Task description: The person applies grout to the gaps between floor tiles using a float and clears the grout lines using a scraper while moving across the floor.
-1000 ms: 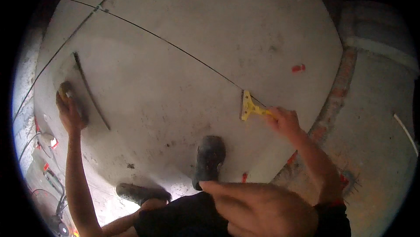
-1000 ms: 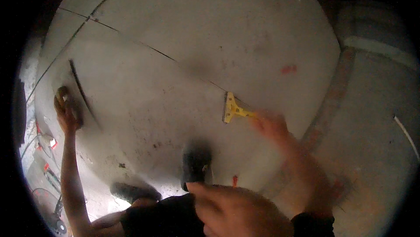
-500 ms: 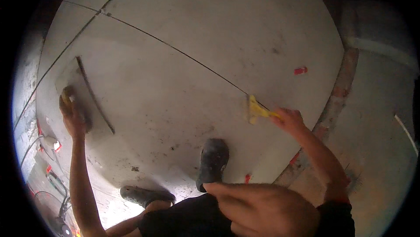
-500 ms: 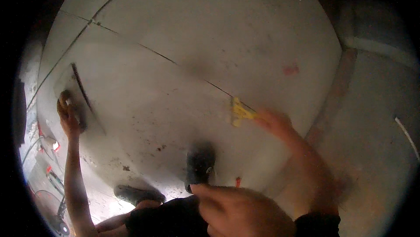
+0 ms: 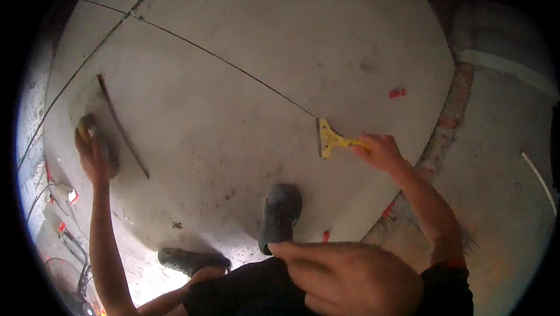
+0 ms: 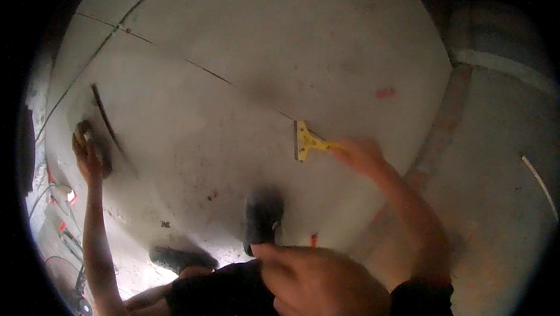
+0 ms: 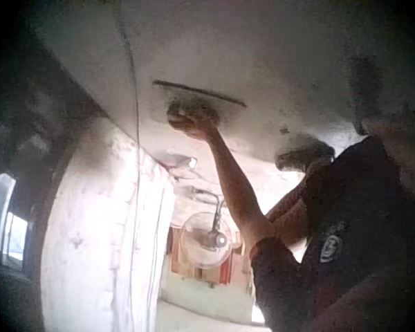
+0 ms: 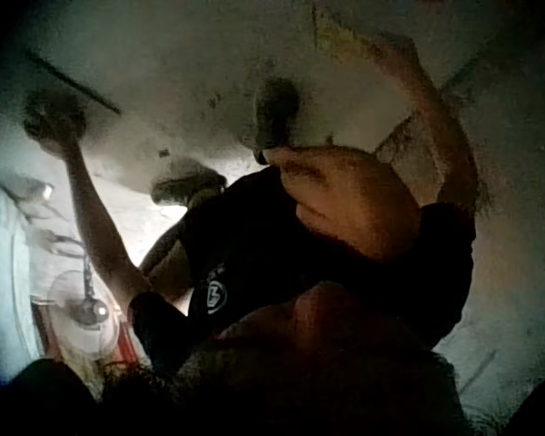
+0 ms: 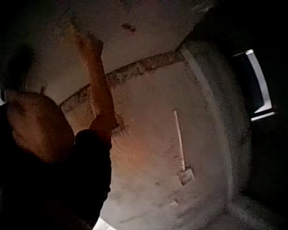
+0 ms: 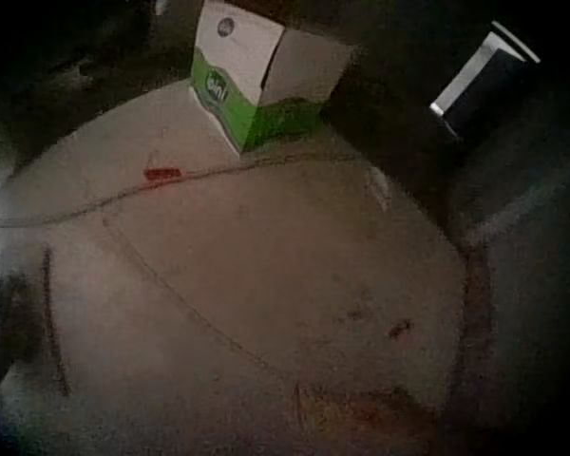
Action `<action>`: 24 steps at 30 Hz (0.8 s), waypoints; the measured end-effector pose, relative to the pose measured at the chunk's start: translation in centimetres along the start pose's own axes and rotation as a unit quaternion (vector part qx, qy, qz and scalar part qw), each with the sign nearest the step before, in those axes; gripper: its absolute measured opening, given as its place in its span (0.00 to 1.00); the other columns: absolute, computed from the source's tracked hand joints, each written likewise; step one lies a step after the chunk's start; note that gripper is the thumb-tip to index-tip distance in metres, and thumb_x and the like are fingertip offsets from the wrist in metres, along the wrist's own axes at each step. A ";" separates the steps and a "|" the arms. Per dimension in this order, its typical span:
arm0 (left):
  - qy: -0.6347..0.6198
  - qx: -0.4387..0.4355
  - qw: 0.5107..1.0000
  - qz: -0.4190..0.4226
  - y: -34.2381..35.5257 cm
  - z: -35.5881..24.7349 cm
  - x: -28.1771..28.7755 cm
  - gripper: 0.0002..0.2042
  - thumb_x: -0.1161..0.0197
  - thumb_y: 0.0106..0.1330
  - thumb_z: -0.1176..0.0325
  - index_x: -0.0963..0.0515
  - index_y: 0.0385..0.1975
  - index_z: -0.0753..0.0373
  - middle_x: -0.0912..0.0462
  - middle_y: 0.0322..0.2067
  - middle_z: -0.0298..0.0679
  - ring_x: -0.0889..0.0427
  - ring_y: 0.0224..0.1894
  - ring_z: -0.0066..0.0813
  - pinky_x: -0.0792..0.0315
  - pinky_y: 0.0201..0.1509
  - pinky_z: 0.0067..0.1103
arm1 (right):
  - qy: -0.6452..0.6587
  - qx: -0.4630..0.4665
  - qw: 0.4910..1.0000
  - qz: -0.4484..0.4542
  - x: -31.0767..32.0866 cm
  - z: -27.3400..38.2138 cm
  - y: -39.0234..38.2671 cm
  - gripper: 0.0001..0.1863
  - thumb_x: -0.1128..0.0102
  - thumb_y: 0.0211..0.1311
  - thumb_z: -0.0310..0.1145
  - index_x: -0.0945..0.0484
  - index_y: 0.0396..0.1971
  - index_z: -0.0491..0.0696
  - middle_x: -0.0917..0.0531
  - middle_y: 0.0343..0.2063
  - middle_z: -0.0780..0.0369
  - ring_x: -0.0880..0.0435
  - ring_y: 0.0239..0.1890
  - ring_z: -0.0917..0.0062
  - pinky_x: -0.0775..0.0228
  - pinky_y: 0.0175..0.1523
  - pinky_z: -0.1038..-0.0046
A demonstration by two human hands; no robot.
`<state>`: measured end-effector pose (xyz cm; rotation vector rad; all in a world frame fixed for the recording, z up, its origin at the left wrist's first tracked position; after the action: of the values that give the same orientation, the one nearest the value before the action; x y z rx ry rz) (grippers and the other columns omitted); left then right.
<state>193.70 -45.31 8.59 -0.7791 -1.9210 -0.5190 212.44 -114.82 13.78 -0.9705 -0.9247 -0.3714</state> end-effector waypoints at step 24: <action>0.035 -0.094 0.995 0.009 0.5 1.2 0.1 0.30 0.48 0.72 0.54 0.41 0.69 0.61 0.36 0.67 0.51 0.32 0.66 0.50 0.35 0.66 0.35 | 0.008 0.021 1.000 -0.021 0.8 -0.6 -0.8 0.15 0.37 0.62 0.46 0.24 0.31 0.50 0.20 0.20 0.59 0.20 0.23 0.59 0.28 0.30 0.60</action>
<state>193.31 -44.17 8.16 -0.8860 -1.8159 -0.7141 212.66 -115.68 14.74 -0.9094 -0.9367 -0.3924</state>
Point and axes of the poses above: each hand's wrist, its own y-axis towards the middle knuckle, its own x-axis out of the back of the hand, z = x × y, the point moved 8 cm from there along y, towards the middle knuckle
